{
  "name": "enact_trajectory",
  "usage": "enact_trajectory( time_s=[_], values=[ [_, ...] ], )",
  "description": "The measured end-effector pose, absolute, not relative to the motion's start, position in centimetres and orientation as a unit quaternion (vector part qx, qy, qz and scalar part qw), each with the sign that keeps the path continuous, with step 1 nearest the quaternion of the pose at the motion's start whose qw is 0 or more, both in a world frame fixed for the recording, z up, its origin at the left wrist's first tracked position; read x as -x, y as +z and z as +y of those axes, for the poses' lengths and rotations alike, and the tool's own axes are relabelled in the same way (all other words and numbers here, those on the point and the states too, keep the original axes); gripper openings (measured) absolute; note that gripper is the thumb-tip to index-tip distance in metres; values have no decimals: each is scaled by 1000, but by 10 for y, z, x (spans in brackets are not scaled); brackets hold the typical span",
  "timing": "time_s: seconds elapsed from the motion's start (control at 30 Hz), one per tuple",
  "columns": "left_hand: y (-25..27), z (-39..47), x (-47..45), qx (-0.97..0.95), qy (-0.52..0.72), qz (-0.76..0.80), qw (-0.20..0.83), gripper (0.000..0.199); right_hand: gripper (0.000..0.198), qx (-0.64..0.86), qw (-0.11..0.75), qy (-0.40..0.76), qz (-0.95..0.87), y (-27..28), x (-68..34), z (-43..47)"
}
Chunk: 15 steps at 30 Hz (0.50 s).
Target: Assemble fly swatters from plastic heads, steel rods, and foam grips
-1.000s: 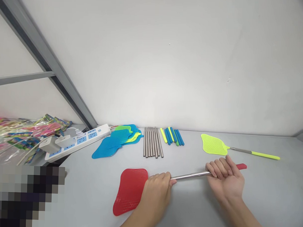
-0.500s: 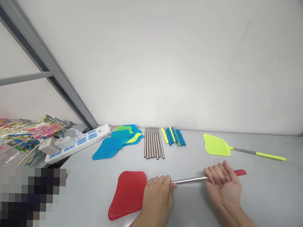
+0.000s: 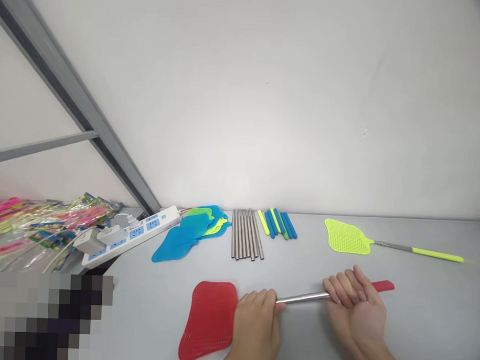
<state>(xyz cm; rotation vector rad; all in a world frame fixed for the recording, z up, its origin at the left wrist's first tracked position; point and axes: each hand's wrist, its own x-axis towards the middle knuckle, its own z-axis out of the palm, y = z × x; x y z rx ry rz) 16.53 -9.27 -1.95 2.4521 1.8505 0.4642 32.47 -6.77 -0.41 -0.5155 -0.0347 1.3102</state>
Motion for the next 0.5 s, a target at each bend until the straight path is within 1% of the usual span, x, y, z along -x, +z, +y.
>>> enact_trajectory(
  time_s=[0.13,0.3,0.5],
  values=[
    [-14,-90,-165,-793,155,589,24,23,40,227,759,609,-32,0,-328,-64],
    [-9,-88,-164,-797,164,581,8,25,41,220,751,623,-13,6,-332,-63],
    [-8,-87,-166,-791,140,595,19,26,40,237,729,643,13,3,-338,-59]
  ],
)
